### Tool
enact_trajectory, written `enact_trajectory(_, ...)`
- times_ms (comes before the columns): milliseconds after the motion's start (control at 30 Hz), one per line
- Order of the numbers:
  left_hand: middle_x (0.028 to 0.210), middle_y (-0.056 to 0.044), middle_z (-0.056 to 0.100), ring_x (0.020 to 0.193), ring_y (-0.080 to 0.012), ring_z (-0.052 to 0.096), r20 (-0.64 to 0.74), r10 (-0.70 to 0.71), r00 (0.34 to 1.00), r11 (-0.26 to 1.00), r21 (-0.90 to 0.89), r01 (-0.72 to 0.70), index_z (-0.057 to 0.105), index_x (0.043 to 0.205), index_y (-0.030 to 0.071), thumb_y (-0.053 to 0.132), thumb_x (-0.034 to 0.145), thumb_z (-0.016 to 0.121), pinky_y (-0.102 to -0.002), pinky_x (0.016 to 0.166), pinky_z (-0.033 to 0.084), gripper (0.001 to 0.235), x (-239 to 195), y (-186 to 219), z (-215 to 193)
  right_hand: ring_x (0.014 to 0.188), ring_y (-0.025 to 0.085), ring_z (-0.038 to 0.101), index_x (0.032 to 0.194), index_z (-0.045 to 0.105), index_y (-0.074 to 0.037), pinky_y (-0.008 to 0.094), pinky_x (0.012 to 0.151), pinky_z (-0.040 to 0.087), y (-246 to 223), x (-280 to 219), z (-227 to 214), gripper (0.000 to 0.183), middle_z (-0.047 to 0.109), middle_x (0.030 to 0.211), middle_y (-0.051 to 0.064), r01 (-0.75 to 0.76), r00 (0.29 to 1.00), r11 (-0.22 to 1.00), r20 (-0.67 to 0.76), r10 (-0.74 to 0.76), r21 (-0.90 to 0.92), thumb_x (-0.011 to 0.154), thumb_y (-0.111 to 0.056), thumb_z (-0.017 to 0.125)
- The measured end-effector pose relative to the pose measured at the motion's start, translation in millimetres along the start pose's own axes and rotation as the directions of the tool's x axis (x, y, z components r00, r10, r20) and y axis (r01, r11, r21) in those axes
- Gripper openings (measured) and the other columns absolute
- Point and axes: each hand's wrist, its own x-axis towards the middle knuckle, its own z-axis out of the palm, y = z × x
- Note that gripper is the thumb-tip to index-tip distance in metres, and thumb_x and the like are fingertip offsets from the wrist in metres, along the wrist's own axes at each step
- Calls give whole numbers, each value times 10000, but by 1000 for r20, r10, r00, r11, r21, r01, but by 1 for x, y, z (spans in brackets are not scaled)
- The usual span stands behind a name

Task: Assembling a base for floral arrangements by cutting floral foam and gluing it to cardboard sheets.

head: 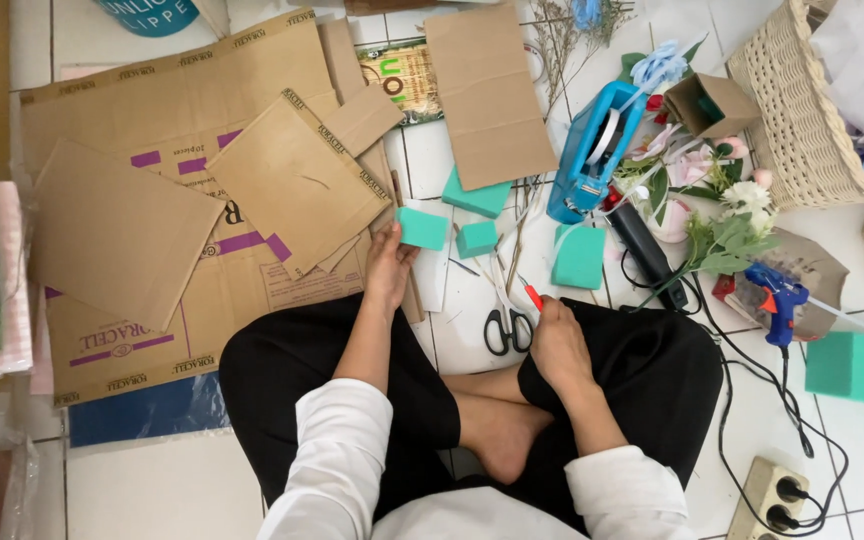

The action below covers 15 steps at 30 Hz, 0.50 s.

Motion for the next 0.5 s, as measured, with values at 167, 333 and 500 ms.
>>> enact_trajectory(167, 1343, -133, 511, 1282, -278, 504, 7, 196, 981, 972, 128, -195, 404, 1445, 89, 276, 1005, 689, -479, 1151, 389, 557, -4, -2, 17, 1109, 426, 606, 1464, 407, 60, 498, 952, 495, -8, -26, -28, 570, 600, 1163, 248, 39, 995, 999, 92, -42, 38, 896, 72, 457)
enact_trajectory(333, 1640, -304, 149, 1501, -452, 211, 80, 166, 983, 902, 390, -184, 139, 1610, 23, 314, 1002, 686, -522, 1231, 260, 868, 9, 11, 9, 1115, 470, 635, 1484, 418, 16, 531, 936, 511, -15, 8, -40, 575, 654, 1122, 252, -86, 984, 976, 171, 52, 199, 911, 40, 459)
enact_trajectory(500, 1249, -7, 694, 1266, -242, 597, 89, 345, 934, 558, 781, -280, 798, 1050, 264, 400, 1028, 594, -428, 1093, 430, 247, -27, 90, 6, 1287, 497, 548, 1585, 267, 3, 554, 1042, 467, -16, 64, -41, 694, 518, 1399, 386, -209, 977, 909, 45, 207, 360, 956, -70, 551)
